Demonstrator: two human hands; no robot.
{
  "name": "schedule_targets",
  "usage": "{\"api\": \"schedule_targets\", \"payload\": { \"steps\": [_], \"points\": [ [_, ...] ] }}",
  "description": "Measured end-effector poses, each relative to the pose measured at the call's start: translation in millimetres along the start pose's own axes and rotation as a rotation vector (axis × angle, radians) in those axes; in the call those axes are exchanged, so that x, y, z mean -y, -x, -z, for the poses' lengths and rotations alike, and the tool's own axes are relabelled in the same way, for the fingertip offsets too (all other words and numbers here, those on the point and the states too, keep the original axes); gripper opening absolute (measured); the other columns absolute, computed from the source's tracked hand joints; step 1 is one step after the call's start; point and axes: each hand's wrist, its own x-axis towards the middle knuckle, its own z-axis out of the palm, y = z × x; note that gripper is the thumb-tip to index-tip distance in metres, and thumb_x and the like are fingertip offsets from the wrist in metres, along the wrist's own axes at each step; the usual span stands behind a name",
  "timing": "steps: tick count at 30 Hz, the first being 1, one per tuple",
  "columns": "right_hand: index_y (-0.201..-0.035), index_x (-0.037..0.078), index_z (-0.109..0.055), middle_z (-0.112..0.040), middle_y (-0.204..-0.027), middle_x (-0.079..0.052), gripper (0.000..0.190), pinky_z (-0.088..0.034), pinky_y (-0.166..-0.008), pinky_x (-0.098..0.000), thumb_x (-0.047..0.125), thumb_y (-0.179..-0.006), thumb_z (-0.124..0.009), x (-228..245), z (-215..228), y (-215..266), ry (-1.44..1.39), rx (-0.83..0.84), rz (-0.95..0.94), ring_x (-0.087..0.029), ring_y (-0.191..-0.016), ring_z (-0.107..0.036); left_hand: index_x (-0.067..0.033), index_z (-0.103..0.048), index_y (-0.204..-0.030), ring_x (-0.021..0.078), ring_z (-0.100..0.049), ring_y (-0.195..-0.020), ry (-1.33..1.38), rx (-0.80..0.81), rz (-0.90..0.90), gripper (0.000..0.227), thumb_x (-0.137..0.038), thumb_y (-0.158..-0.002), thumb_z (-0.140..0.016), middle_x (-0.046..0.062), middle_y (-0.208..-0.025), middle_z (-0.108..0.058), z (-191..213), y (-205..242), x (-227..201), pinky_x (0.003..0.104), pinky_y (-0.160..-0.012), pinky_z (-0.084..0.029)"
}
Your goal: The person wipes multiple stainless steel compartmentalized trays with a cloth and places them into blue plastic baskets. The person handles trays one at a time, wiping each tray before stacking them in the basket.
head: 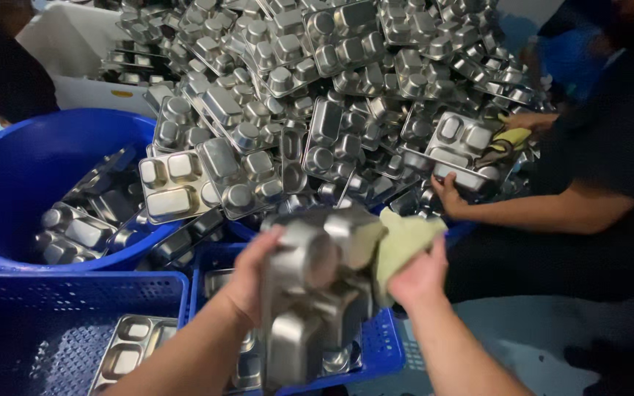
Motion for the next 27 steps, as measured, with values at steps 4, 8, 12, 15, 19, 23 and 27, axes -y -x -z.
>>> {"api": "schedule_targets", "payload": {
  "steps": [4, 8, 12, 15, 19, 23, 27],
  "points": [
    [-0.141, 0.012, -0.055, -0.06, -0.138, -0.014, 0.079, -0.04, -0.111, -0.052, 0.072, -0.094, -0.031, -50, -62, 42, 0.307, 0.159, -0.07, -0.034, -0.127, -0.057, -0.0111, -0.069, -0.123, 0.0324, -0.07, -0.091, -0.172, 0.221, 0.059, 0.074, -0.064, -0.072, -0.062, 0.016, -0.105, -0.074, -10, -6, 12, 0.05, -0.078, -0.055],
    [-0.153, 0.019, -0.04, -0.051, -0.15, -0.003, 0.072, -0.035, -0.116, -0.0401, 0.062, -0.096, -0.041, -95, -45, 48, 0.62, 0.088, 0.169, -0.022, -0.139, -0.048, -0.0064, -0.067, -0.125, 0.0307, -0.069, -0.097, -0.271, 0.312, -0.095, 0.066, -0.051, -0.077, -0.07, 0.015, -0.11, -0.072, -3, -10, -2, 0.047, -0.086, -0.055],
    [-0.154, 0.011, -0.036, -0.047, -0.155, -0.008, 0.07, -0.033, -0.117, -0.039, 0.057, -0.101, -0.047, -68, -21, -19, 0.745, -0.023, 0.564, -0.024, -0.142, -0.046, -0.0039, -0.069, -0.122, 0.0304, -0.071, -0.09, -0.169, 0.312, 0.05, 0.067, -0.052, -0.075, -0.069, 0.018, -0.104, -0.074, 9, 2, -6, 0.046, -0.083, -0.056],
    [-0.137, 0.011, -0.06, -0.066, -0.131, -0.015, 0.069, -0.053, -0.098, -0.0501, 0.064, -0.099, -0.035, -31, -10, -16, 0.442, -0.289, -0.126, -0.034, -0.113, -0.066, -0.0082, -0.066, -0.12, 0.0316, -0.073, -0.091, -0.036, 0.157, -0.055, 0.064, -0.05, -0.071, -0.066, 0.016, -0.105, -0.074, 9, 9, -21, 0.049, -0.083, -0.057],
    [-0.13, 0.005, -0.066, -0.07, -0.123, -0.02, 0.063, -0.059, -0.09, -0.0488, 0.056, -0.102, -0.042, -16, 0, -4, 0.566, 0.073, -0.351, -0.032, -0.102, -0.072, -0.0076, -0.065, -0.12, 0.0352, -0.071, -0.095, 0.109, 0.086, -0.236, 0.066, -0.054, -0.074, -0.063, 0.017, -0.108, -0.072, 5, 18, -44, 0.053, -0.087, -0.056],
    [-0.129, 0.006, -0.065, -0.071, -0.121, -0.019, 0.065, -0.059, -0.089, -0.0501, 0.058, -0.099, -0.041, -14, -20, 7, 0.305, -0.031, -0.433, -0.033, -0.102, -0.072, -0.0089, -0.07, -0.119, 0.0355, -0.071, -0.098, 0.205, 0.038, -0.267, 0.067, -0.058, -0.074, -0.06, 0.017, -0.11, -0.075, 2, 28, -46, 0.052, -0.092, -0.056],
    [-0.129, 0.007, -0.065, -0.071, -0.119, -0.018, 0.067, -0.058, -0.088, -0.0514, 0.061, -0.097, -0.041, -39, -66, 30, 0.167, -0.067, -0.377, -0.033, -0.101, -0.072, -0.0115, -0.07, -0.117, 0.0354, -0.072, -0.095, 0.312, -0.009, -0.272, 0.065, -0.06, -0.075, -0.057, 0.015, -0.107, -0.075, -2, 10, -40, 0.052, -0.09, -0.057]
  ]
}}
